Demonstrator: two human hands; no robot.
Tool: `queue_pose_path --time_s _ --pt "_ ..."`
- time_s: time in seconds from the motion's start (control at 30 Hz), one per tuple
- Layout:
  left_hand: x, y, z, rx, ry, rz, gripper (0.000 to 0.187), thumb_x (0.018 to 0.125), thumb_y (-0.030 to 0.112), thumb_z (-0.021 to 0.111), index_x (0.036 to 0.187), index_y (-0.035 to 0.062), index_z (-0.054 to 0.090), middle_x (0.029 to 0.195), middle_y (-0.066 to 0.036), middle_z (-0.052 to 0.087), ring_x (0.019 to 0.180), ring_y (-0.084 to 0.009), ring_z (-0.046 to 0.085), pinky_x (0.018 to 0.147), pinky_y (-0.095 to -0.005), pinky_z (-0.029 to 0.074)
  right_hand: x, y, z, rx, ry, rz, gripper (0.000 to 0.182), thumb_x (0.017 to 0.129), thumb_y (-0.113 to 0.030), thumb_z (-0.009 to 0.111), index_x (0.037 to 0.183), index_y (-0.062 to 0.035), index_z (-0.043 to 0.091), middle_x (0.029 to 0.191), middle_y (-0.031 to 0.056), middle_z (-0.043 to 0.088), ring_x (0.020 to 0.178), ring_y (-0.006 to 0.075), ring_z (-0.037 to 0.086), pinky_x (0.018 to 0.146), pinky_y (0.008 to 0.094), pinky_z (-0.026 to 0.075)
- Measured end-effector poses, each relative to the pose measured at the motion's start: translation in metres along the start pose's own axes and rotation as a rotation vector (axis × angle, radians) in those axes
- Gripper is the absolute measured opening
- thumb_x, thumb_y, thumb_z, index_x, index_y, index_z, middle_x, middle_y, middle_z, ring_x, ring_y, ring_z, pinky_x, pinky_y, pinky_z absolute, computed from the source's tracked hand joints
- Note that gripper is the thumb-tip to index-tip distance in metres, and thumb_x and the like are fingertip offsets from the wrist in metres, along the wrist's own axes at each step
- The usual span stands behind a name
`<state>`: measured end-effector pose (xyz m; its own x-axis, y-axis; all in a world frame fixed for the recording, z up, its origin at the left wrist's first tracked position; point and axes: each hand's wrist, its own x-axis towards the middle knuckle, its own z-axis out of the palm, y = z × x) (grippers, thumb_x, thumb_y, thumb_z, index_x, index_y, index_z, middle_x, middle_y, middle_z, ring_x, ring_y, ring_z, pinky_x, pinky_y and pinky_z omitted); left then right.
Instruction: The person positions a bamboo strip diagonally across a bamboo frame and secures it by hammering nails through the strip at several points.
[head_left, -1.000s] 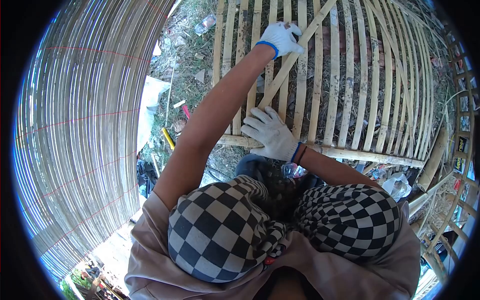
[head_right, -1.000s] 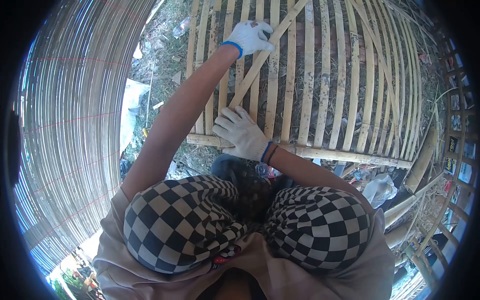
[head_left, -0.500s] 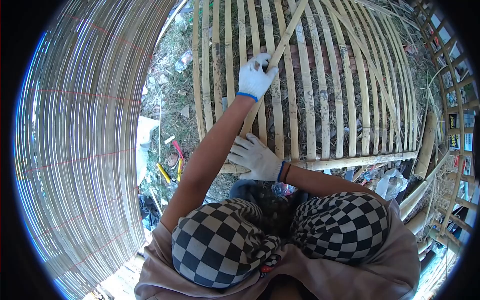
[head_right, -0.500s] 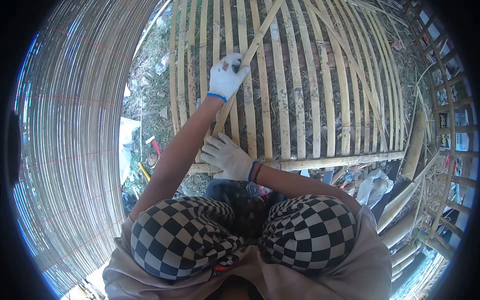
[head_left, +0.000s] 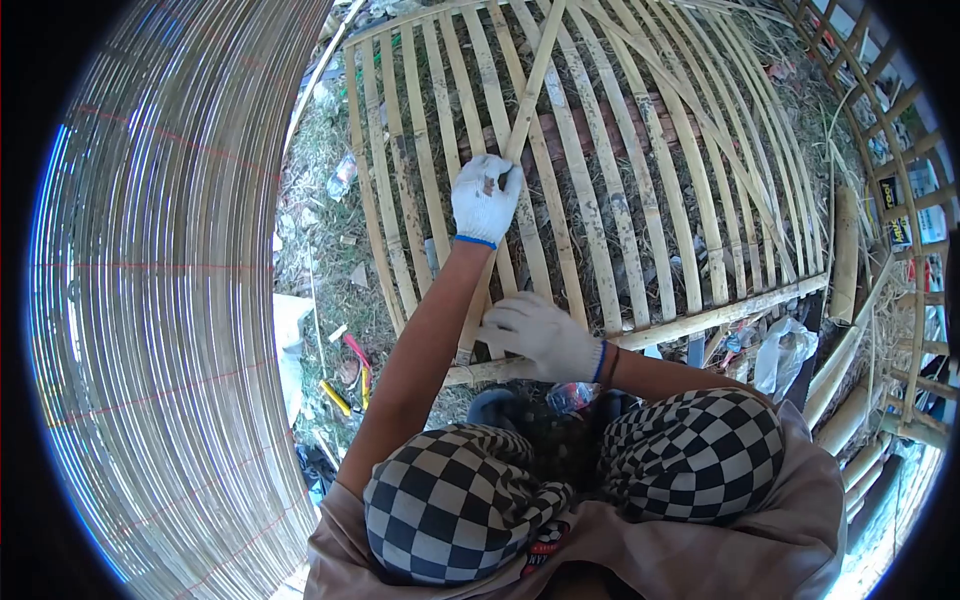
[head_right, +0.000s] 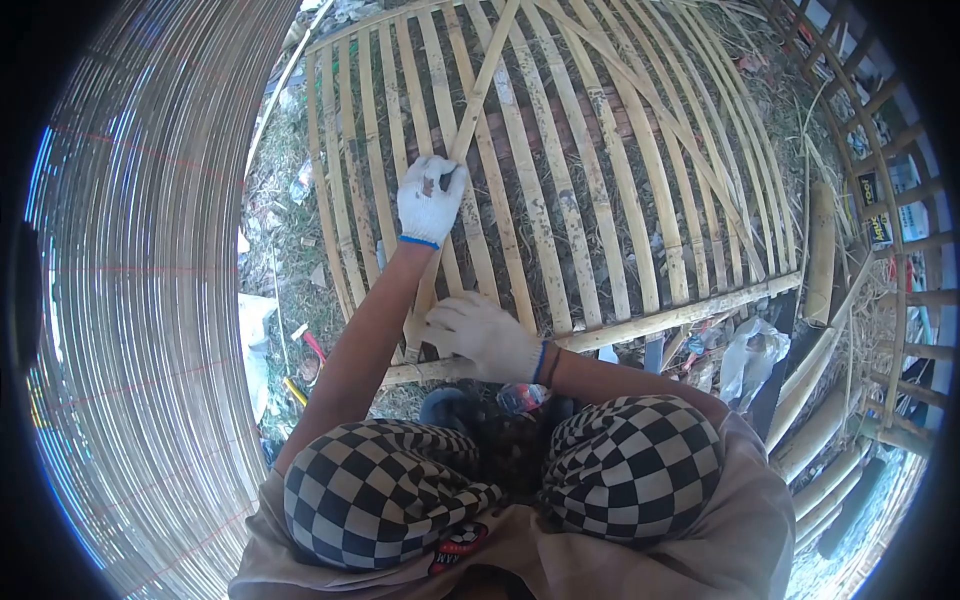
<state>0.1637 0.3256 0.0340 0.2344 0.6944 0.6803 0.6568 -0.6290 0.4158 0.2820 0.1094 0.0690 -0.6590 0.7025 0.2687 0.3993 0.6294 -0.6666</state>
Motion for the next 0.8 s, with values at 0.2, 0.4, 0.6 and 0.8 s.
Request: queue_pose_path --time_s 0.2,0.4,0.6,0.8 --pt "0.004 0.004 -0.014 0.100 -0.150 -0.098 0.035 0.096 0.023 0.078 0.128 0.0118 0.071 0.105 -0.018 0.073 0.094 -0.0396 0.073 0.087 -0.0496 0.059 -0.059 -0.003 -0.051 -0.191 0.451 0.400 0.057 0.085 -0.025 0.089 0.136 -0.0097 0.070 0.119 0.0124 0.071 0.114 0.0371 0.068 0.102 0.0507 0.053" --pt "0.005 0.008 -0.010 0.119 -0.198 -0.063 0.037 0.099 0.023 0.076 0.135 0.0117 0.071 0.113 -0.020 0.072 0.101 -0.0423 0.072 0.091 -0.0516 0.058 -0.225 -0.029 -0.023 -0.436 0.609 1.231 0.058 0.085 -0.027 0.090 0.136 -0.0102 0.069 0.122 0.0165 0.069 0.115 0.0423 0.067 0.097 0.0535 0.055" --pt "0.005 0.008 -0.006 0.066 -0.145 0.042 0.031 0.097 0.017 0.077 0.126 0.0080 0.070 0.111 -0.018 0.076 0.100 -0.0399 0.069 0.090 -0.0519 0.058 -0.285 -0.090 -0.003 -0.300 0.575 1.438 0.054 0.087 -0.039 0.088 0.128 -0.0064 0.074 0.117 0.0193 0.071 0.110 0.0397 0.071 0.095 0.0495 0.056" --pt "0.003 0.009 -0.006 0.082 -0.209 -0.015 0.029 0.100 0.018 0.076 0.127 0.0107 0.069 0.115 -0.017 0.074 0.103 -0.0400 0.070 0.091 -0.0496 0.058 -0.321 -0.078 -0.030 -0.571 0.894 1.552 0.034 0.096 -0.016 0.077 0.129 -0.0054 0.074 0.121 0.0197 0.073 0.114 0.0384 0.073 0.099 0.0464 0.056"
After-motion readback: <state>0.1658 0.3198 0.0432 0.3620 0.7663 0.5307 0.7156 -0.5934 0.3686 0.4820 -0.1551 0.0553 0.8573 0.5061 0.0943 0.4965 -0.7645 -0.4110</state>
